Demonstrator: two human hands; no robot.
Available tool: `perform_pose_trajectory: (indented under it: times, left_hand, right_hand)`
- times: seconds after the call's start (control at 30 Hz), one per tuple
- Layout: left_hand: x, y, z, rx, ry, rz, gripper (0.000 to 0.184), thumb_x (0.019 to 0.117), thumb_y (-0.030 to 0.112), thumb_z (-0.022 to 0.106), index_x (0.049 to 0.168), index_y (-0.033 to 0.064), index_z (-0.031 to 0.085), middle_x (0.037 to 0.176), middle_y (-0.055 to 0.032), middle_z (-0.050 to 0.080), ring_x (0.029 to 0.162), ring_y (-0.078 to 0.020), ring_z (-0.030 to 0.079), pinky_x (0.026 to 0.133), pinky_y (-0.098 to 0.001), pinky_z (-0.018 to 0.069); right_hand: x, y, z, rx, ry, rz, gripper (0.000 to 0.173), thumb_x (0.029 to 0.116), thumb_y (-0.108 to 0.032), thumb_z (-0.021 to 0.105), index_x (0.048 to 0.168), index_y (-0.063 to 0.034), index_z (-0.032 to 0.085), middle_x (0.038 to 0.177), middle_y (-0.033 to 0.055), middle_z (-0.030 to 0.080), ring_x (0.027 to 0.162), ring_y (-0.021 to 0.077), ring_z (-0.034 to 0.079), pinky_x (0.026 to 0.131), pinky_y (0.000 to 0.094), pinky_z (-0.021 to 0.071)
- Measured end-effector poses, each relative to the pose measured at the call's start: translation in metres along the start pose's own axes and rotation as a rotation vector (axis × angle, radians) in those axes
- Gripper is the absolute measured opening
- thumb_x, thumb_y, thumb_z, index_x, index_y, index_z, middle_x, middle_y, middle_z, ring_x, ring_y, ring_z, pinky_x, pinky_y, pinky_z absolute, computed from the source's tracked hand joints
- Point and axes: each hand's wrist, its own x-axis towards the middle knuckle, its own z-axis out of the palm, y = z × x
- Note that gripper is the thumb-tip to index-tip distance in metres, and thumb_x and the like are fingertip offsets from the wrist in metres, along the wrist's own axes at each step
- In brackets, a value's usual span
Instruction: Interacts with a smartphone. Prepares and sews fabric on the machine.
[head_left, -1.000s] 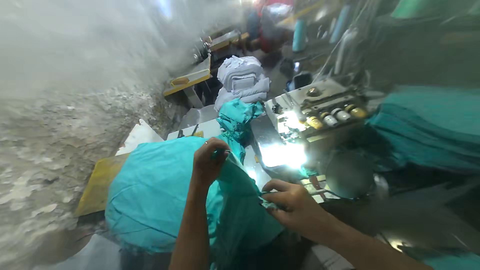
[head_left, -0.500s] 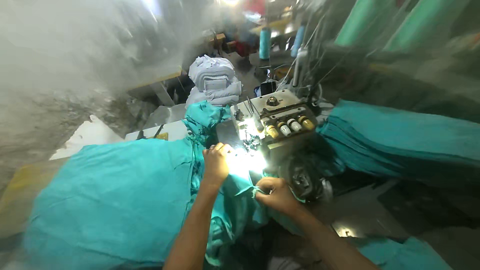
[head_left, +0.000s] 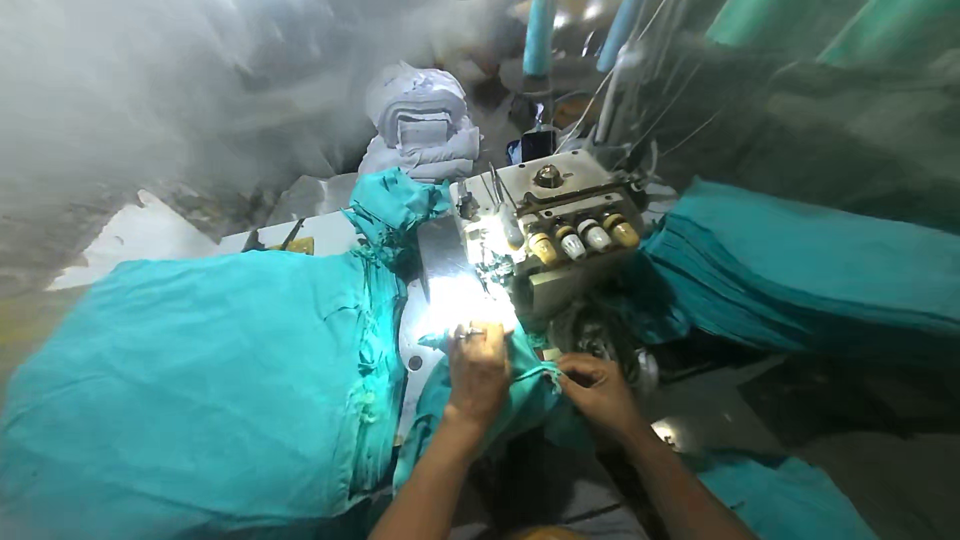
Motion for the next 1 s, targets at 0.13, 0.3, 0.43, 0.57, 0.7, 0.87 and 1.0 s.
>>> perform_pose_trajectory:
  times: [0.13, 0.3, 0.43, 0.57, 0.7, 0.87, 1.0]
  left_hand:
    - [0.007, 0.004, -0.008, 0.007, -0.015, -0.037, 0.030, 0.1006, 0.014, 0.049, 0.098, -0.0077, 0.070, 0.085, -0.0212, 0.072, 0.087, -0.0390, 0.073, 0.088, -0.0492, 0.0564]
    - [0.045, -0.026, -0.029, -0.249, -0.338, -0.196, 0.025, 0.0943, 0.004, 0.060, 0.112, -0.0120, 0.066, 0.107, -0.0273, 0.070, 0.102, -0.0410, 0.069, 0.091, -0.0533, 0.0545]
    - [0.072, -0.059, -0.018, -0.307, -0.334, -0.214, 0.021, 0.0920, 0.001, 0.066, 0.112, -0.0065, 0.067, 0.108, -0.0243, 0.070, 0.103, -0.0401, 0.068, 0.095, -0.0590, 0.0513]
    - [0.040, -0.057, -0.016, -0.301, 0.055, -0.466, 0.055, 0.0919, 0.008, 0.068, 0.137, -0.0147, 0.047, 0.143, -0.0372, 0.046, 0.118, -0.0435, 0.062, 0.095, -0.0490, 0.0549]
    - [-0.055, -0.008, -0.084, -0.604, -0.715, -0.752, 0.070, 0.0894, 0.020, 0.075, 0.139, -0.0168, 0.043, 0.122, -0.0321, 0.063, 0.113, -0.0367, 0.066, 0.098, -0.0525, 0.0528]
    - [-0.103, -0.073, -0.216, -0.510, -0.859, -0.609, 0.039, 0.0795, 0.003, 0.077, 0.115, -0.0099, 0.066, 0.099, -0.0142, 0.074, 0.091, -0.0171, 0.072, 0.086, -0.0425, 0.0590]
    - [0.027, -0.104, -0.323, -0.085, -0.853, -0.705, 0.072, 0.0945, -0.003, 0.062, 0.155, -0.0110, 0.025, 0.138, -0.0373, 0.051, 0.121, -0.0328, 0.059, 0.105, -0.0374, 0.0456]
  right_hand:
    - [-0.006, -0.002, 0.009, 0.026, 0.058, -0.035, 0.011, 0.0842, 0.000, 0.065, 0.083, 0.0055, 0.074, 0.094, 0.0069, 0.074, 0.090, -0.0052, 0.067, 0.082, 0.0103, 0.0537]
    - [0.004, -0.008, 0.024, -0.020, 0.060, -0.125, 0.017, 0.0887, -0.006, 0.063, 0.081, 0.0056, 0.073, 0.091, 0.0089, 0.074, 0.089, -0.0013, 0.067, 0.082, 0.0129, 0.0538]
    - [0.034, -0.028, 0.036, -0.053, 0.087, 0.023, 0.019, 0.0925, -0.009, 0.062, 0.082, 0.0028, 0.072, 0.083, 0.0046, 0.070, 0.074, -0.0049, 0.060, 0.070, 0.0122, 0.0491]
    - [0.057, -0.042, 0.038, -0.068, 0.092, 0.178, 0.018, 0.0950, -0.011, 0.061, 0.082, -0.0016, 0.071, 0.073, -0.0023, 0.064, 0.064, -0.0059, 0.053, 0.062, 0.0138, 0.0443]
    - [0.067, -0.050, 0.020, -0.063, -0.052, 0.297, 0.018, 0.0986, -0.009, 0.061, 0.086, 0.0009, 0.069, 0.074, -0.0015, 0.061, 0.066, -0.0033, 0.052, 0.065, 0.0166, 0.0444]
    - [0.051, -0.039, -0.027, 0.058, -0.401, 0.388, 0.022, 0.0986, -0.010, 0.060, 0.078, -0.0053, 0.064, 0.068, -0.0076, 0.056, 0.062, -0.0022, 0.053, 0.063, 0.0186, 0.0471]
    - [0.026, -0.031, -0.025, 0.244, -0.723, 0.419, 0.015, 0.0973, -0.004, 0.055, 0.085, -0.0058, 0.064, 0.063, -0.0086, 0.058, 0.049, -0.0022, 0.051, 0.048, 0.0172, 0.0460]
